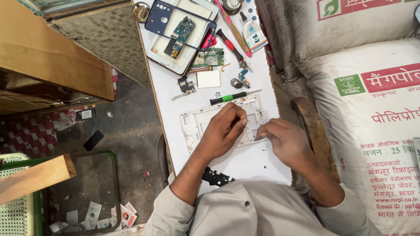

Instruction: The person works at a repair bench, holding a white phone mid-frame steady with one hand while prying at its edge with a small tool in the other hand. They then lift the frame, work along its edges, and finally manipulate a black plastic phone component with both hands.

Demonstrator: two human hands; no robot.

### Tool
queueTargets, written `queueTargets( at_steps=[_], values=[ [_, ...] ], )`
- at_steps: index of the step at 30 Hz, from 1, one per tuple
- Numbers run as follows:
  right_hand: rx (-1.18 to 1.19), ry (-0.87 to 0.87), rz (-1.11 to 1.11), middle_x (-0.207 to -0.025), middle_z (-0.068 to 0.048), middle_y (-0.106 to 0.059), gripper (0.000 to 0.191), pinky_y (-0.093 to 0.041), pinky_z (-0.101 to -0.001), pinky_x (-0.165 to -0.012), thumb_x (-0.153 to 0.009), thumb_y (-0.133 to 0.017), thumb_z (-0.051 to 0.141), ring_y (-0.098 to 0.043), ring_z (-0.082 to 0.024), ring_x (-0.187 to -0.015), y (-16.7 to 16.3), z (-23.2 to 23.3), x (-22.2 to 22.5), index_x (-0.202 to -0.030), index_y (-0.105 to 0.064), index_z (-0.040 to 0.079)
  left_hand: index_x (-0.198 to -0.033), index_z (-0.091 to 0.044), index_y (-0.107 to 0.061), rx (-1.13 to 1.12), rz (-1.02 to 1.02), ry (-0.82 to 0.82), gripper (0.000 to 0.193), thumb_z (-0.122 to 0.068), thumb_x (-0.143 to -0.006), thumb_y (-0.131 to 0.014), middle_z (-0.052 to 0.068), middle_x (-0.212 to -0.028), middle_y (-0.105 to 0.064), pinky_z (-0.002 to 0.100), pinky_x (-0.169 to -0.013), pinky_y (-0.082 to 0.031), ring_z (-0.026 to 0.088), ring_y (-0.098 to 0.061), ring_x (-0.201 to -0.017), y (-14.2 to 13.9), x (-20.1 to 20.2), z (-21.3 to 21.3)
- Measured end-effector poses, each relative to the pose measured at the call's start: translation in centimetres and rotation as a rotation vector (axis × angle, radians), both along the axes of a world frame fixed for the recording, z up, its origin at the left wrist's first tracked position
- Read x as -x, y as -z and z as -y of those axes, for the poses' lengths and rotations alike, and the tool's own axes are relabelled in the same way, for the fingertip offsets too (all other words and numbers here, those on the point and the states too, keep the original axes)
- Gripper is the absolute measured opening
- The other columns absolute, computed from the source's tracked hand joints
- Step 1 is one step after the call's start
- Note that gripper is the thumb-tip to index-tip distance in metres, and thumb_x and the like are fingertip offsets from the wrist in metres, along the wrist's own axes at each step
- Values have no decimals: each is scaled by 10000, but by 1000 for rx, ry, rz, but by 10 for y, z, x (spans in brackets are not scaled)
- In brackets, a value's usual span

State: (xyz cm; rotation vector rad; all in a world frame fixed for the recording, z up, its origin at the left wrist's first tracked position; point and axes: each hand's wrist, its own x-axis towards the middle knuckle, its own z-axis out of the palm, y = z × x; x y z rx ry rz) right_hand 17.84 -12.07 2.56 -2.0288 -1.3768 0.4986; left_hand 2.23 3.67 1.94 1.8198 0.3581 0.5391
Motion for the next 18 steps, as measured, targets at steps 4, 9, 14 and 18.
queueTargets(
  at_steps=[4,9,14,18],
  values=[
    [-62,17,-33,-928,-82,-716,263,-550,-364,-732,-819,-607,-100,-714,-277,-854,-1,-1,0,-969,-729,78,-1008,-15,-575,13,10,-14,143,-145,-1067,-589,73,-996,-588,300,-791,-518,179,-606,-861,1,1,0],
    [-100,46,47,-898,-87,-700,231,-535,-374,-709,-822,-650,-62,-699,-288,-850,4,-1,8,-975,-738,86,-1023,-13,-583,30,24,-18,126,-132,-1065,-580,72,-984,-594,298,-802,-517,175,-610,-864,3,1,0],
    [-57,22,66,-868,-92,-689,225,-519,-394,-680,-810,-669,-61,-680,-307,-814,4,1,4,-949,-748,96,-1001,-17,-582,23,18,-20,120,-122,-1058,-583,67,-976,-595,296,-775,-514,168,-605,-841,4,0,0],
    [-108,54,58,-882,-80,-695,263,-535,-382,-702,-808,-637,-88,-694,-292,-838,5,0,8,-971,-739,93,-998,-16,-583,30,18,-19,112,-117,-1046,-588,66,-972,-591,297,-749,-509,166,-599,-820,4,1,0]
  ],
)
